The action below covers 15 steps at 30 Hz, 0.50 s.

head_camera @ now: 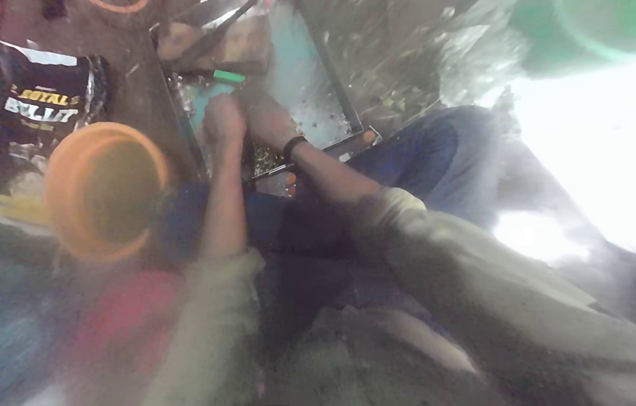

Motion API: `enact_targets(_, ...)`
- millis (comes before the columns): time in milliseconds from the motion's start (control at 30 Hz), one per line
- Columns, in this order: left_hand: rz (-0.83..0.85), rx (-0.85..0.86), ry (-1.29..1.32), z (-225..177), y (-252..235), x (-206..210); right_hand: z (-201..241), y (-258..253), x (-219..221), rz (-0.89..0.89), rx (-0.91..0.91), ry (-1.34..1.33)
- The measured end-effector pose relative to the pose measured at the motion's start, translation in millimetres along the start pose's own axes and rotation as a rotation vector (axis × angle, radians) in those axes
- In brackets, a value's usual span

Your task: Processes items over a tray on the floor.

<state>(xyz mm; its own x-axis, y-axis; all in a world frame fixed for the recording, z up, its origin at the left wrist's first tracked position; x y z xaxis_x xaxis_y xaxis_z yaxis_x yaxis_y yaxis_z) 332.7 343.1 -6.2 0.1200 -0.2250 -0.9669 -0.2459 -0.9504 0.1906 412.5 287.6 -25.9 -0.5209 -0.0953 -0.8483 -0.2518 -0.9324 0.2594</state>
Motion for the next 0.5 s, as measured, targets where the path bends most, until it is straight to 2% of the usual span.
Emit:
enact_targets(233,-0.017,0.058,0.009,4.9,-3.5,4.5,-5.4,-1.4,10.9,0.019,0.005,0.025)
enact_targets(400,-0.029,0.067,0.022,1.6,-3.5,0.7,-15.2,51.2,-1.1,0.177,0.127,0.099)
enact_targets(500,-0.035,0.099,0.039,4.6,-5.1,4.6,-20.3,65.4,-8.1,0.211,0.142,0.127)
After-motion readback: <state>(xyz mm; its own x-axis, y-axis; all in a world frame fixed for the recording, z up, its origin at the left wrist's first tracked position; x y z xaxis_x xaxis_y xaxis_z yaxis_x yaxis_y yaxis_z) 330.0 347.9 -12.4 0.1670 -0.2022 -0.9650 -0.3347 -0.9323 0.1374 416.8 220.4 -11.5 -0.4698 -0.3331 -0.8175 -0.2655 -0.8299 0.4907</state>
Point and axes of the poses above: each hand's wrist, its own y-axis away from the middle knuckle, its own x-axis out of the palm, z = x × y, the point moved 1 cm from there along -y, towards the middle knuckle, and after that the axes turned 2 degrees about -z, right-handed, at the moved point
